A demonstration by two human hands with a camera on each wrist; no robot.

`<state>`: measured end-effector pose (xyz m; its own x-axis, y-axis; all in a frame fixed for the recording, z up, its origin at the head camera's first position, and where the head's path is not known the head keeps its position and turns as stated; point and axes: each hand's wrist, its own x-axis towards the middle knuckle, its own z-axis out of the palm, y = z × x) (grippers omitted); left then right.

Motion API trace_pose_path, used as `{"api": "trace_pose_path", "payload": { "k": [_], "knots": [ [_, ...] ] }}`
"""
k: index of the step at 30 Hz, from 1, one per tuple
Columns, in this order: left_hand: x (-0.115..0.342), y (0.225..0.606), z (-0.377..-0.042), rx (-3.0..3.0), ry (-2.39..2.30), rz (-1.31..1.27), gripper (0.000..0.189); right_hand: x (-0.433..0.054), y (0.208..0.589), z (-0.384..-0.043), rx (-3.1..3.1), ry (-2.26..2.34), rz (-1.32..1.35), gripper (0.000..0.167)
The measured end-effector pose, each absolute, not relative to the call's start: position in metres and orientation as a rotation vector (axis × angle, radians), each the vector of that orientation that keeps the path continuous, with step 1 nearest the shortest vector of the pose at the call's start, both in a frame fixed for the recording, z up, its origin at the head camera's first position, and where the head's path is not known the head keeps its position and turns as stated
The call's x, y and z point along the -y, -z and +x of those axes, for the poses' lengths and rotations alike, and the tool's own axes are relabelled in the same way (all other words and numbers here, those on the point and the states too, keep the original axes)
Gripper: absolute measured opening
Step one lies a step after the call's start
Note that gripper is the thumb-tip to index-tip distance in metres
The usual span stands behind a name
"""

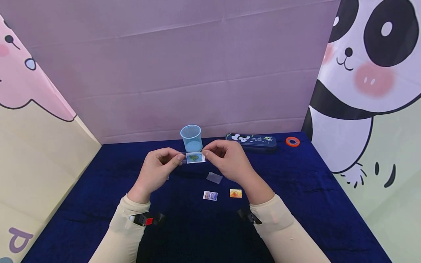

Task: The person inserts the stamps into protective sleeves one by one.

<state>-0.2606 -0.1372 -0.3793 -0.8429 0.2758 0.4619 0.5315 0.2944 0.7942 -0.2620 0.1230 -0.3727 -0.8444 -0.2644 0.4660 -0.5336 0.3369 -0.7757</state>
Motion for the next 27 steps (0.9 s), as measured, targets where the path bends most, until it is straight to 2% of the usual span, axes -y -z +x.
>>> {"api": "trace_pose_path", "payload": {
  "k": [27],
  "knots": [
    [0.1373,0.3801,-0.2602,2.357,1.558,-0.757,0.011,-0.1139,0.3768,-0.2596,2.357,-1.541,0.758,0.01]
  ]
}}
